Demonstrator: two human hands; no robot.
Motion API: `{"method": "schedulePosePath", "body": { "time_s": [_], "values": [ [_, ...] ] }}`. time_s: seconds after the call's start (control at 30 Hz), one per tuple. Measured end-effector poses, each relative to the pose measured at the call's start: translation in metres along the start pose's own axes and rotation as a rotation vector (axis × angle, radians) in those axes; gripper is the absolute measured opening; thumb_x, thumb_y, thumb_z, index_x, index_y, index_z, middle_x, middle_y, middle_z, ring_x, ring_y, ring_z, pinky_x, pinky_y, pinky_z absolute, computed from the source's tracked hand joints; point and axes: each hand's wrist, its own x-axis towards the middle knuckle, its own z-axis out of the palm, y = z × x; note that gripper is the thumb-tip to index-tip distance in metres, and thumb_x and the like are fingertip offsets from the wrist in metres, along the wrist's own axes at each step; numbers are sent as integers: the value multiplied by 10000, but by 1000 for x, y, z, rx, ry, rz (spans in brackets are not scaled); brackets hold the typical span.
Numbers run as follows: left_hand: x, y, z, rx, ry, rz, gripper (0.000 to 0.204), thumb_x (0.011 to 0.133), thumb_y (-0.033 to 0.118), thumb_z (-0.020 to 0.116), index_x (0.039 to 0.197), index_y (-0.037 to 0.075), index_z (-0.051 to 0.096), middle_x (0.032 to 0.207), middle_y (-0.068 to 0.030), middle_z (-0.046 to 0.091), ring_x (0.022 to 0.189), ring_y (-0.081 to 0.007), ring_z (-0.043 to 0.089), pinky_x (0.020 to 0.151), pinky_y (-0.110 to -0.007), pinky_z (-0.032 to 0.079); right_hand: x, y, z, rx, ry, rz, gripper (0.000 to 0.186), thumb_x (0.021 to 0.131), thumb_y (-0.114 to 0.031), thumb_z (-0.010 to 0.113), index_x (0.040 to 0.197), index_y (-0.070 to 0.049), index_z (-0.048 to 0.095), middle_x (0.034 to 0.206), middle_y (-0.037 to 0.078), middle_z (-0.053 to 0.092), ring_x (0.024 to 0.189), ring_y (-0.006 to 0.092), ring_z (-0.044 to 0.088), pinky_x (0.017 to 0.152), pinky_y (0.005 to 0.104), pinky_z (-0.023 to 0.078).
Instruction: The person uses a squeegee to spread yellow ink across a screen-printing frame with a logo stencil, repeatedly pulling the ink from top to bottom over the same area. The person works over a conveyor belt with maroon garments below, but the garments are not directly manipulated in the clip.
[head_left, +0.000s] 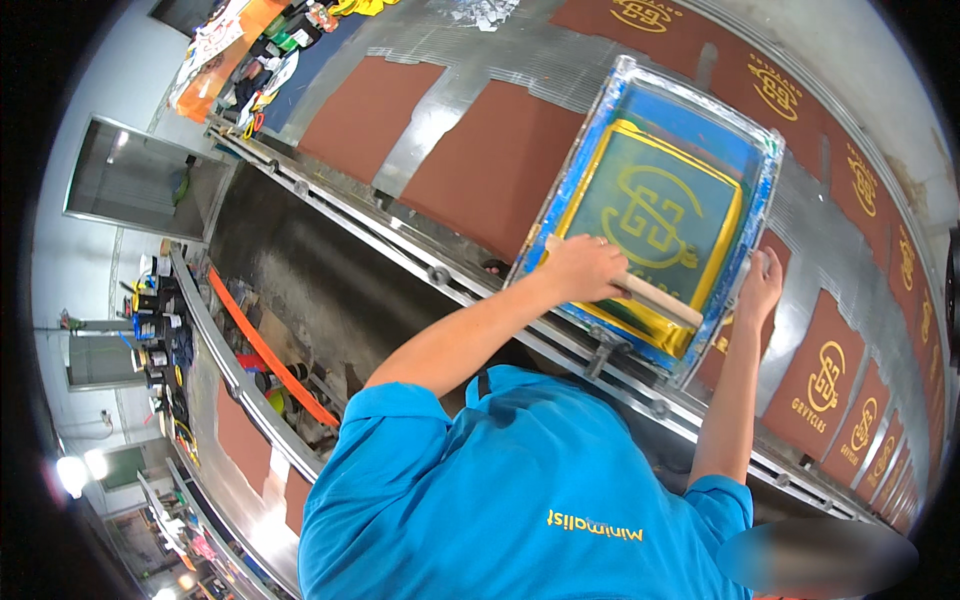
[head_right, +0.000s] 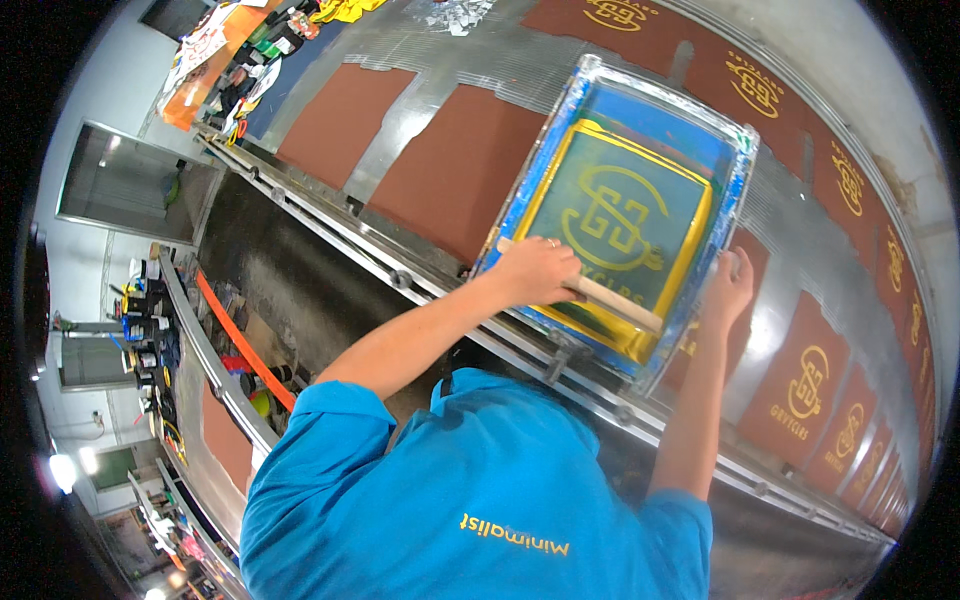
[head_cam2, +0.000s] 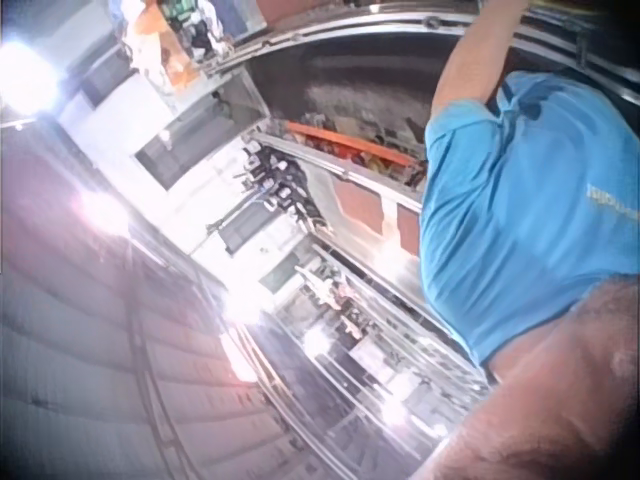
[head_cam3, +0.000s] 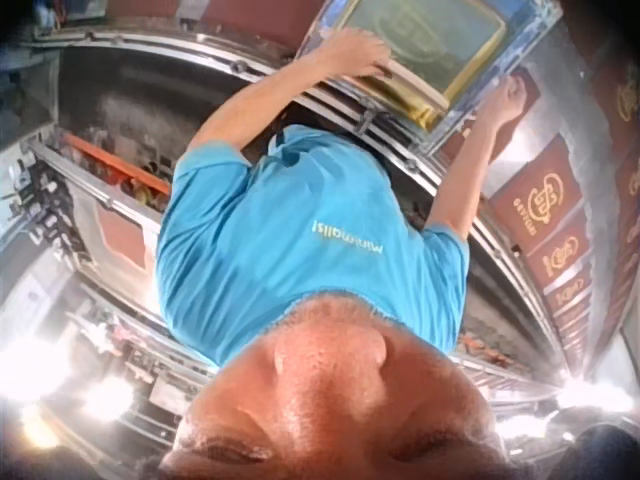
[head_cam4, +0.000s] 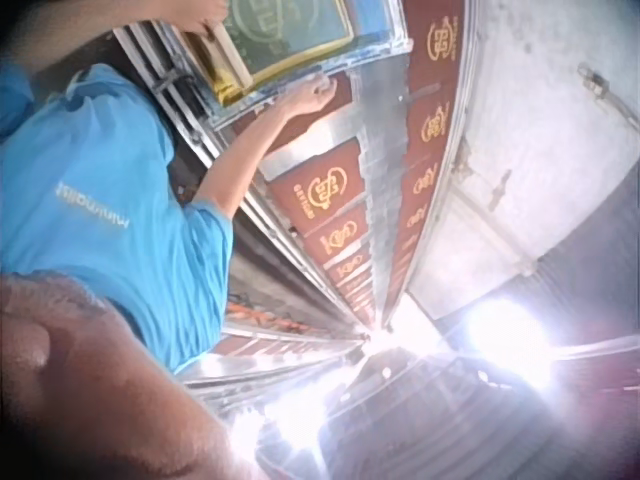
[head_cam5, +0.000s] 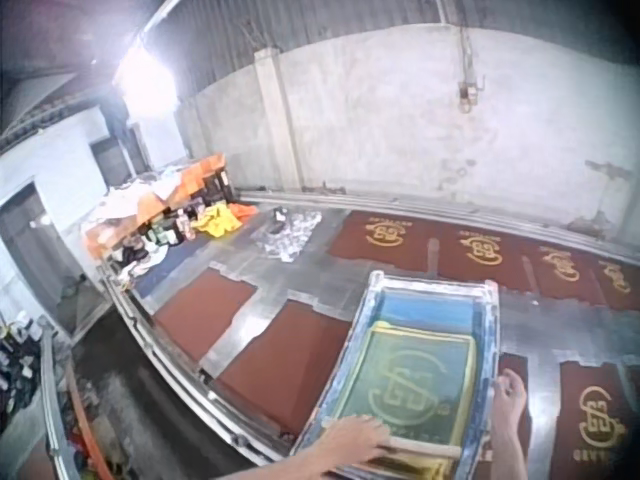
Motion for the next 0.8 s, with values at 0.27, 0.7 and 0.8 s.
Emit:
{"method": "schedulePosePath", "body": {
  "time_s": [0.27,0.7,0.8],
  "values": [
    [-42,-197,-79,-30,-298,-37,669,814,743,721,906,82,747,896,-118,751,910,-342,745,804,-475,582,-90,-38,192,128,2,111,383,1046,-145,664,1368,58,633,1324,184,678,1176,238,670,1021,372,522],
    [-39,-280,-57,-186,-831,-84,819,801,885,627,905,95,815,937,-161,776,926,-393,743,787,-511,580,-113,-52,263,-281,-6,124,419,973,-259,761,1347,-89,681,1145,138,738,1056,202,678,929,364,529],
    [-4,-287,-82,-138,-889,-98,828,811,904,598,914,112,815,950,-157,775,942,-391,738,792,-510,575,-109,-71,270,-325,13,139,433,968,-265,765,1358,-99,674,1170,158,749,1099,255,704,946,387,538]
  ]
}}
